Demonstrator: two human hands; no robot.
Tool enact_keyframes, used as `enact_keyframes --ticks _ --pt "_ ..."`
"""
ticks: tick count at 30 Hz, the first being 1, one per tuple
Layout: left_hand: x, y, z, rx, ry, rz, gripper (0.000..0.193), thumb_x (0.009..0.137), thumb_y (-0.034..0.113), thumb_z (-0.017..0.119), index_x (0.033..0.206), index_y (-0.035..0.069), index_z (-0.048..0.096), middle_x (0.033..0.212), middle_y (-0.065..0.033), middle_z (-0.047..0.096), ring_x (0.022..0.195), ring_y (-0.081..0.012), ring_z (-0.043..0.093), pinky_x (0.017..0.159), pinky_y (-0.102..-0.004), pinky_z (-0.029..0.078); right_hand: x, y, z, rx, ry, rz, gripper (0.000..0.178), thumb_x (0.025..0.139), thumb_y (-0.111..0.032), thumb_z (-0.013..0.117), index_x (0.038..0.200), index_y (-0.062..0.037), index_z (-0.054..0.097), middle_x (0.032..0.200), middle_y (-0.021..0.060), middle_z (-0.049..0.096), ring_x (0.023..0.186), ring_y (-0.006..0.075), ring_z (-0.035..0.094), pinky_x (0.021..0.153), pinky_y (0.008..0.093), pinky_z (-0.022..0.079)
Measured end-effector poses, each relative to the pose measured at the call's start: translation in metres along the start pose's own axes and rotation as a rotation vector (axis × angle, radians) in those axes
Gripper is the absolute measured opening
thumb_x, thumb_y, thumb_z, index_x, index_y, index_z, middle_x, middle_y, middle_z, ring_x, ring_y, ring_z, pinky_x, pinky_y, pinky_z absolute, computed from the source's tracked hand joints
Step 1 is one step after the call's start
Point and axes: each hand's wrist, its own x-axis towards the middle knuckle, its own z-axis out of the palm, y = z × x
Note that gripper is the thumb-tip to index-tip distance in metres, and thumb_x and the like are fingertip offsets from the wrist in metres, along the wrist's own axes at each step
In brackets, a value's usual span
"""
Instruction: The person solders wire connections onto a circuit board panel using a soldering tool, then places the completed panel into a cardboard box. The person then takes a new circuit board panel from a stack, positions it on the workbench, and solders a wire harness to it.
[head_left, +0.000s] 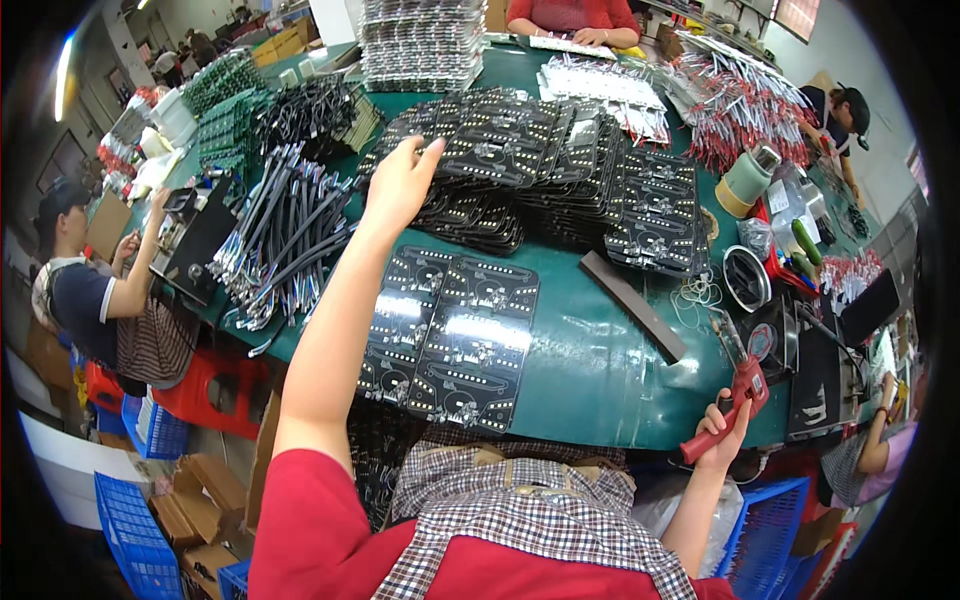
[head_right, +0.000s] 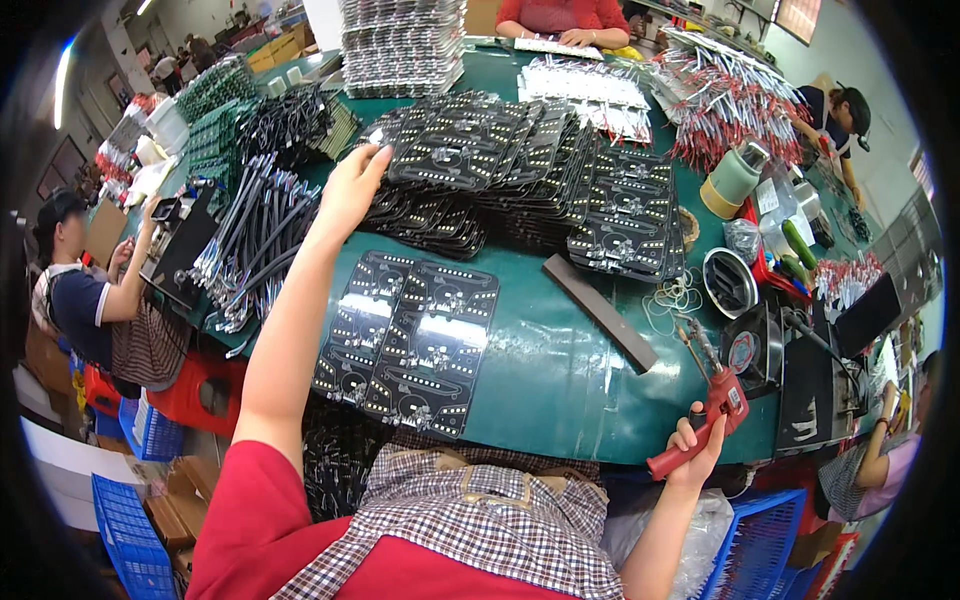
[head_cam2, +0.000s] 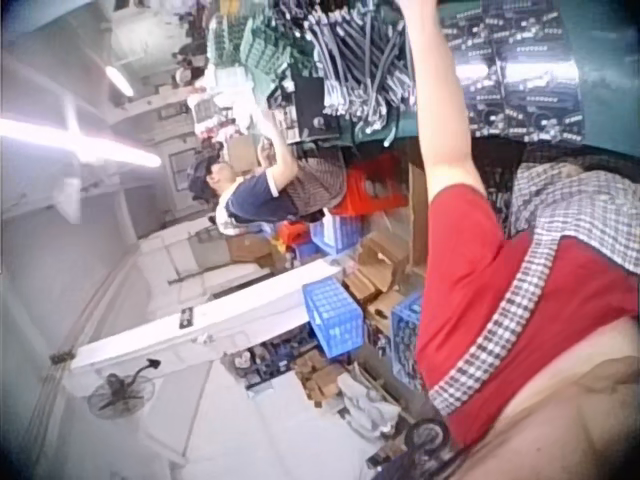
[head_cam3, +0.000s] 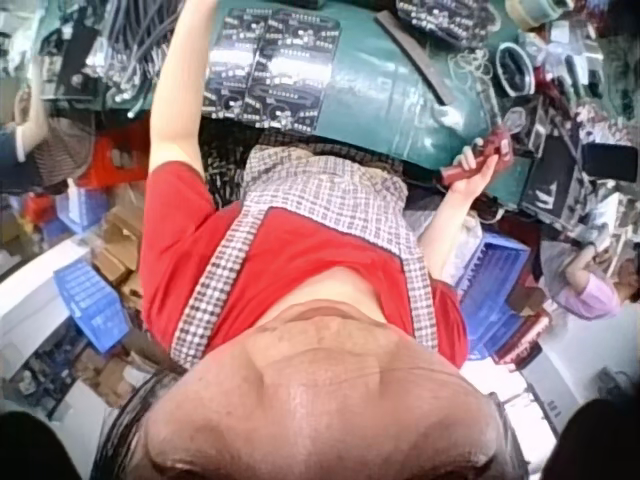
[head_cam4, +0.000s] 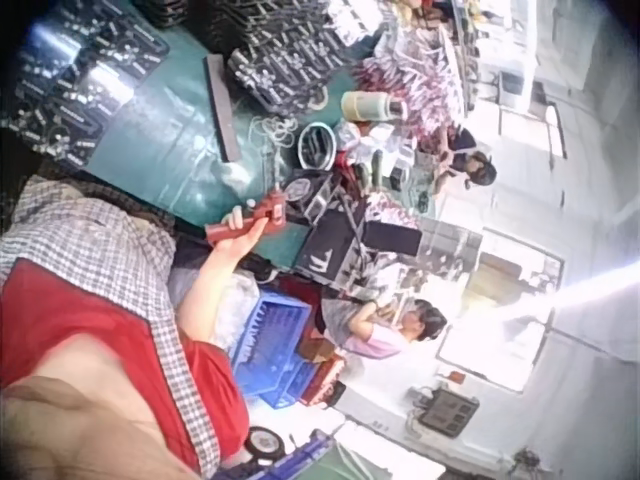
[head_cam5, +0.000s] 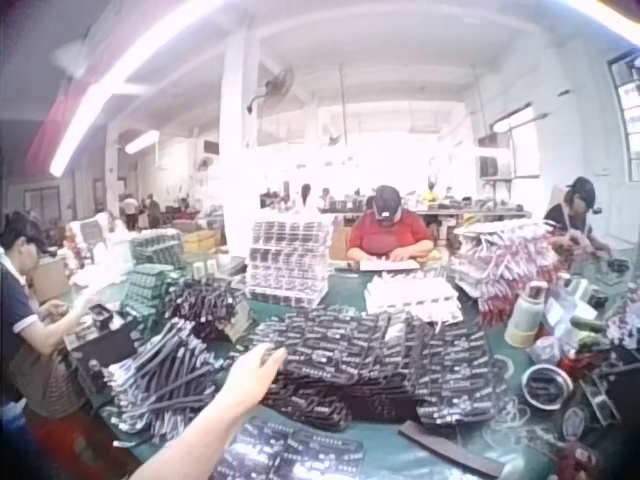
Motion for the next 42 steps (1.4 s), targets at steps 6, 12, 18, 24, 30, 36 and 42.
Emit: enact_keyframes --ticks 6,12,18,24,30,36,42 --pt "0.059 0.014 0.04 0.477 -0.137 -0.029 0.058 0.063 0.047 0.067 0.092 -0.003 0.057 0.099 -0.0194 0.059 0.093 -0.031 0.057 0.079 -0.0398 0.044 0.0 -0.001 -0.004 0.055 -0.004 0.007 0.039 0.09 -0.032 0.044 0.117 -0.0058 0.037 0.101 0.0086 0.052 0.054 0.0086 0.04 0.045 0.0187 0.038" --pt "0.078 0.003 0.054 0.374 -0.206 -0.07 0.051 0.055 0.038 0.076 0.077 -0.006 0.06 0.077 -0.0174 0.062 0.067 -0.0224 0.059 0.065 -0.0314 0.045 -0.002 -0.002 -0.004 0.082 -0.002 0.019 0.038 0.09 -0.031 0.044 0.116 -0.005 0.038 0.101 0.0091 0.052 0.054 0.0087 0.04 0.045 0.019 0.038" --pt "0.064 0.037 0.03 -0.63 -0.076 -0.11 0.027 0.074 0.004 0.062 0.095 -0.009 0.054 0.08 -0.0109 0.061 0.066 -0.0146 0.058 0.059 -0.0243 0.046 -0.002 -0.001 -0.004 0.083 -0.021 0.027 0.039 0.09 -0.031 0.044 0.118 -0.0056 0.036 0.101 0.0095 0.052 0.055 0.0089 0.04 0.045 0.0193 0.038" --pt "-0.026 0.039 -0.03 -0.847 -0.156 -0.065 0.019 0.077 0.003 0.058 0.095 -0.003 0.055 0.082 -0.0062 0.061 0.07 -0.0096 0.057 0.067 -0.0208 0.044 0.005 0.0 -0.004 0.119 -0.076 0.053 0.041 0.09 -0.03 0.044 0.12 -0.0059 0.033 0.101 0.0101 0.05 0.054 0.0087 0.039 0.045 0.0189 0.038" --pt "-0.028 0.072 -0.064 -0.018 -1.0 0.536 0.012 0.068 0.003 0.062 0.079 -0.002 0.063 0.074 -0.0082 0.063 0.07 -0.015 0.059 0.066 -0.0271 0.046 0.006 -0.002 0.003 0.125 -0.094 0.055 0.044 0.089 -0.03 0.045 0.124 -0.007 0.031 0.1 0.0083 0.048 0.055 0.0079 0.038 0.046 0.0177 0.037" --pt "-0.012 0.141 0.043 0.12 -1.698 0.652 0.019 0.069 0.004 0.064 0.088 0.0 0.065 0.081 -0.0102 0.064 0.075 -0.0159 0.059 0.067 -0.0279 0.045 0.003 -0.003 -0.002 0.109 -0.077 0.041 0.044 0.089 -0.031 0.046 0.124 -0.0072 0.031 0.1 0.0083 0.049 0.054 0.0076 0.038 0.046 0.0176 0.038" --pt "-0.063 0.168 0.145 0.412 -1.845 0.995 0.018 0.066 0.006 0.064 0.083 0.01 0.068 0.081 -0.0036 0.065 0.078 -0.0152 0.058 0.069 -0.0307 0.043 0.001 -0.002 -0.004 0.129 -0.072 0.037 0.044 0.089 -0.032 0.046 0.124 -0.0077 0.031 0.101 0.0081 0.05 0.055 0.0073 0.039 0.047 0.0176 0.038"
